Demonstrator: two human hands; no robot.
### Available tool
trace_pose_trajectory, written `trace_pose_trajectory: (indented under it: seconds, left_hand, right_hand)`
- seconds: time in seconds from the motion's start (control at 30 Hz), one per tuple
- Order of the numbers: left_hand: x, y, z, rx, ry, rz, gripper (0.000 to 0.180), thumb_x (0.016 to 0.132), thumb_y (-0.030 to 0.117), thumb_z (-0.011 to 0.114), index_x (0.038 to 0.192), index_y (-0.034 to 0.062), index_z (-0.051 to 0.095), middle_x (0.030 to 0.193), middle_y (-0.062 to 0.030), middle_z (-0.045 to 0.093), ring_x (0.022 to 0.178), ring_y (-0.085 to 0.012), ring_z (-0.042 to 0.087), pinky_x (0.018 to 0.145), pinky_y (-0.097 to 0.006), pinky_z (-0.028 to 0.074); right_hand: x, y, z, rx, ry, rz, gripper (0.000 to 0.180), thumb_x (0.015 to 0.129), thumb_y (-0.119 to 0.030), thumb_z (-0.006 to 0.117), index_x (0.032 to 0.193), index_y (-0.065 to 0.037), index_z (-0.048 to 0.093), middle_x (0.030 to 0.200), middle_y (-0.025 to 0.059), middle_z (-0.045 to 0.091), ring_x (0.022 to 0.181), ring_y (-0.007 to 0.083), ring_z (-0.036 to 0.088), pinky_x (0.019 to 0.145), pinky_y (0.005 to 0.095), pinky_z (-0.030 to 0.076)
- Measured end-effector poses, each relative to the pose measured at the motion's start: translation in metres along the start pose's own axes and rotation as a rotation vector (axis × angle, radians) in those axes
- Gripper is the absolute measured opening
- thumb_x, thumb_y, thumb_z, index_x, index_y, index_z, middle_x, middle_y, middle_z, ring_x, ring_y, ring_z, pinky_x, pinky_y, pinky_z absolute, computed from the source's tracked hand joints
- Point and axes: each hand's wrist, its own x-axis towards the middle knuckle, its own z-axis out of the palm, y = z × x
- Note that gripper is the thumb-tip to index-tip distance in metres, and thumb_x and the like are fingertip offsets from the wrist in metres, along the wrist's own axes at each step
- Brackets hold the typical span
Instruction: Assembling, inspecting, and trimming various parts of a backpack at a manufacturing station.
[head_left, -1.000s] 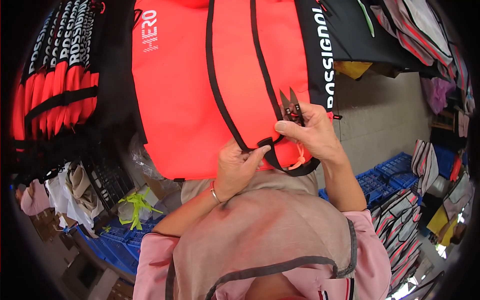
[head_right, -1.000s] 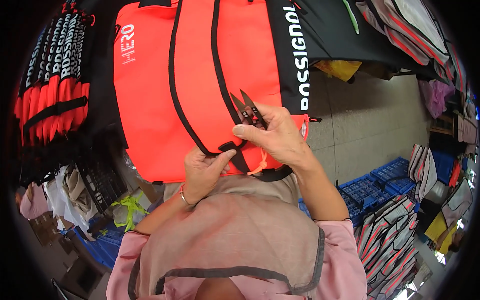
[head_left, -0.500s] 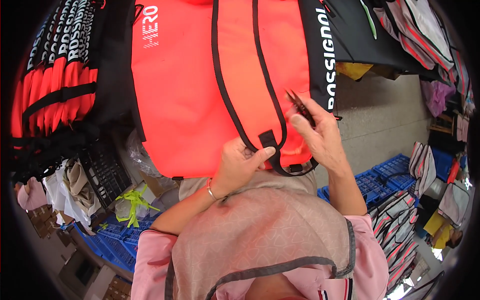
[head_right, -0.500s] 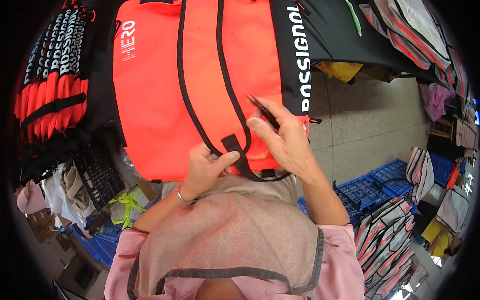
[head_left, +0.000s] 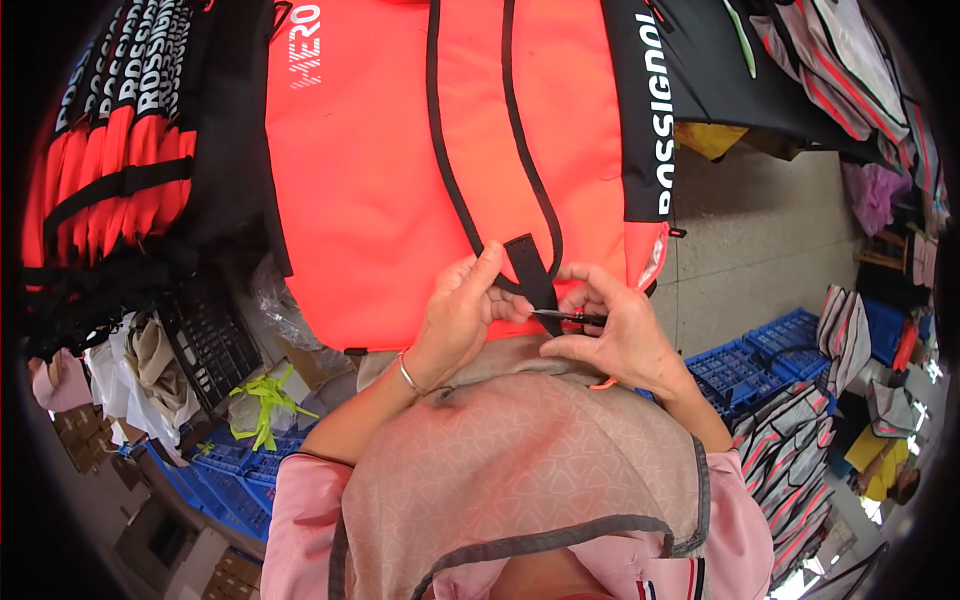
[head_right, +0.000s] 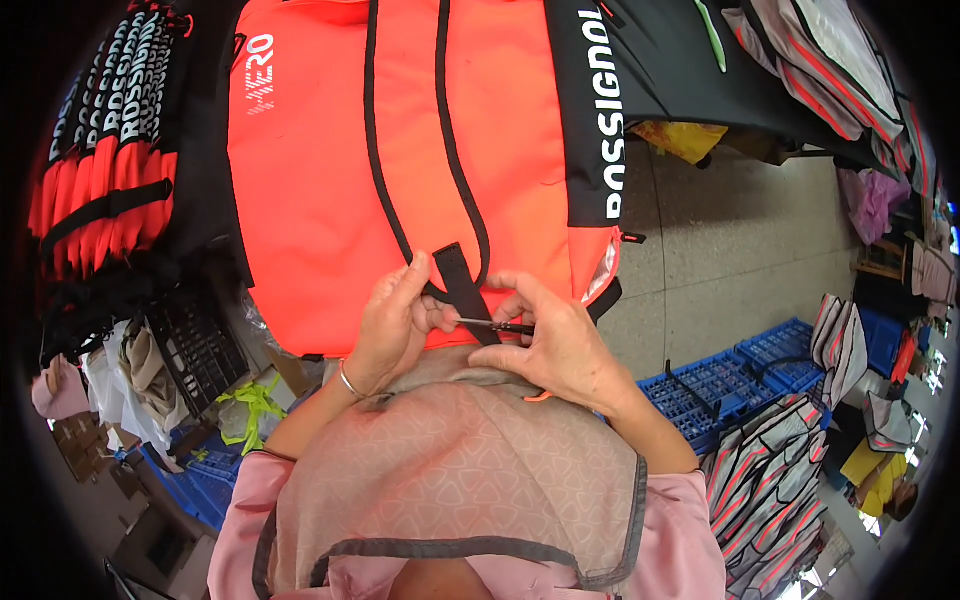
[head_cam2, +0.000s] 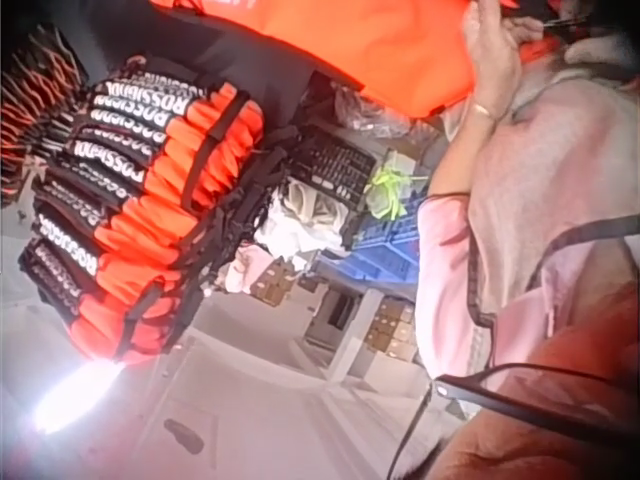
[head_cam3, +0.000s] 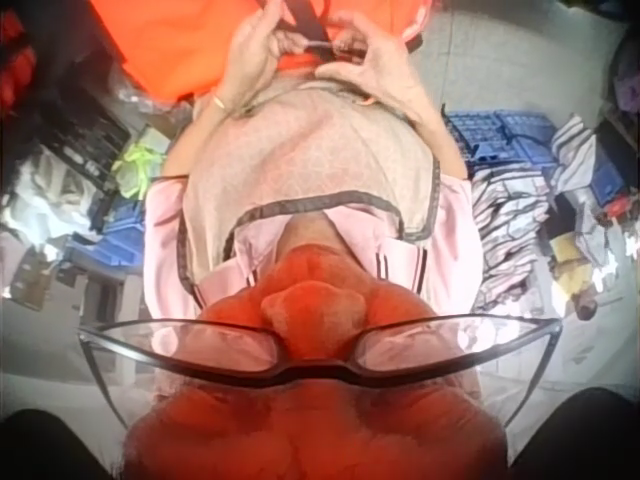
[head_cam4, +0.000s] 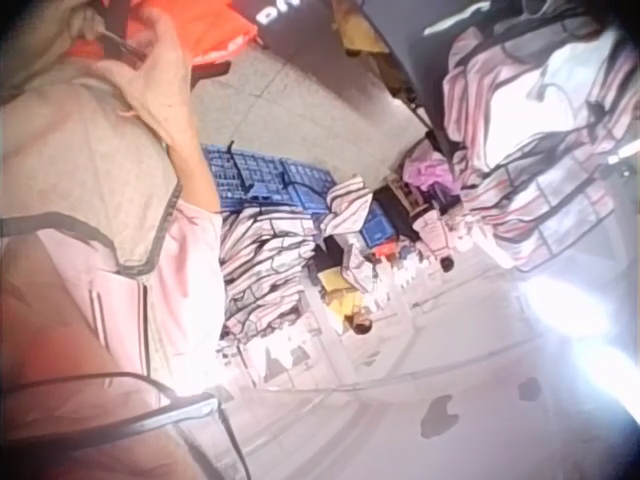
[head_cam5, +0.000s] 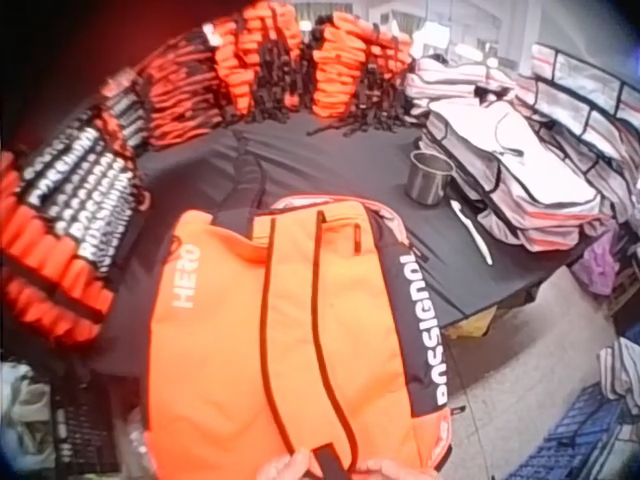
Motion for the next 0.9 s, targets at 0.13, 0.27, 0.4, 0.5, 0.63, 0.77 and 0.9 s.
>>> trace_pose_trajectory:
  seconds: [0.13,0.27,0.4,0.5,0.63,0.77,0.9]
  left_hand:
    - [0.003,-0.008,0.001,0.179,0.061,0.054,0.036,0.103,0.034,0.050,0.098,0.0001,0.060,0.082,-0.0085,0.067,0.066,-0.0157,0.067,0.057,-0.026,0.055]
    - [0.005,-0.010,-0.001,0.300,0.053,0.026,0.037,0.103,0.035,0.051,0.096,-0.0007,0.058,0.077,-0.0086,0.063,0.063,-0.0177,0.067,0.055,-0.028,0.055]
    - [0.006,-0.005,-0.003,0.296,0.016,-0.019,0.038,0.102,0.036,0.052,0.095,-0.0011,0.057,0.076,-0.0091,0.062,0.059,-0.0179,0.067,0.052,-0.028,0.055]
    - [0.009,-0.006,-0.009,0.284,0.008,-0.034,0.038,0.102,0.036,0.052,0.095,-0.0016,0.057,0.075,-0.0092,0.062,0.061,-0.0178,0.067,0.053,-0.028,0.055]
    - [0.007,-0.005,-0.002,0.262,0.021,-0.030,0.038,0.102,0.036,0.052,0.094,-0.0012,0.057,0.076,-0.0090,0.062,0.064,-0.0176,0.068,0.054,-0.027,0.055]
    - [0.010,-0.007,-0.004,0.208,0.081,-0.009,0.037,0.101,0.035,0.054,0.096,-0.0012,0.059,0.078,-0.0082,0.063,0.069,-0.0175,0.069,0.057,-0.027,0.055]
    - [0.008,-0.009,-0.001,0.254,0.075,0.072,0.026,0.096,0.025,0.065,0.099,-0.0009,0.064,0.083,-0.0081,0.068,0.070,-0.0147,0.069,0.059,-0.025,0.056]
  right_hand:
    - [-0.006,-0.015,-0.007,-0.125,0.174,-0.113,0.053,0.076,0.000,0.073,0.126,-0.005,0.056,0.083,0.0052,0.060,0.074,0.0137,0.062,0.066,0.0303,0.056]
    - [0.023,-0.029,-0.021,-0.401,0.291,-0.596,0.046,0.078,0.003,0.071,0.121,-0.004,0.058,0.087,0.0117,0.062,0.075,0.0234,0.066,0.068,0.0331,0.058]
    - [0.074,-0.027,-0.022,-0.228,0.305,-0.584,0.042,0.076,0.004,0.075,0.114,0.001,0.060,0.095,0.0096,0.068,0.083,0.0139,0.068,0.073,0.0262,0.056]
    - [0.088,-0.021,-0.020,-0.316,0.242,-0.557,0.039,0.077,0.002,0.075,0.112,0.004,0.059,0.102,0.0117,0.070,0.090,0.0149,0.068,0.079,0.0288,0.057]
    - [0.087,-0.014,-0.017,-0.157,0.268,-0.444,0.031,0.079,-0.001,0.075,0.106,0.005,0.060,0.095,0.0079,0.068,0.085,0.0105,0.065,0.077,0.0262,0.056]
    - [0.054,-0.021,-0.023,-0.150,0.247,-0.267,0.025,0.079,0.003,0.072,0.101,0.005,0.061,0.092,0.0130,0.067,0.088,0.0164,0.068,0.079,0.0300,0.057]
    - [0.016,-0.001,-0.028,-0.242,0.006,-0.144,0.020,0.080,-0.002,0.073,0.098,0.002,0.064,0.089,0.0108,0.067,0.080,0.0181,0.067,0.065,0.0302,0.054]
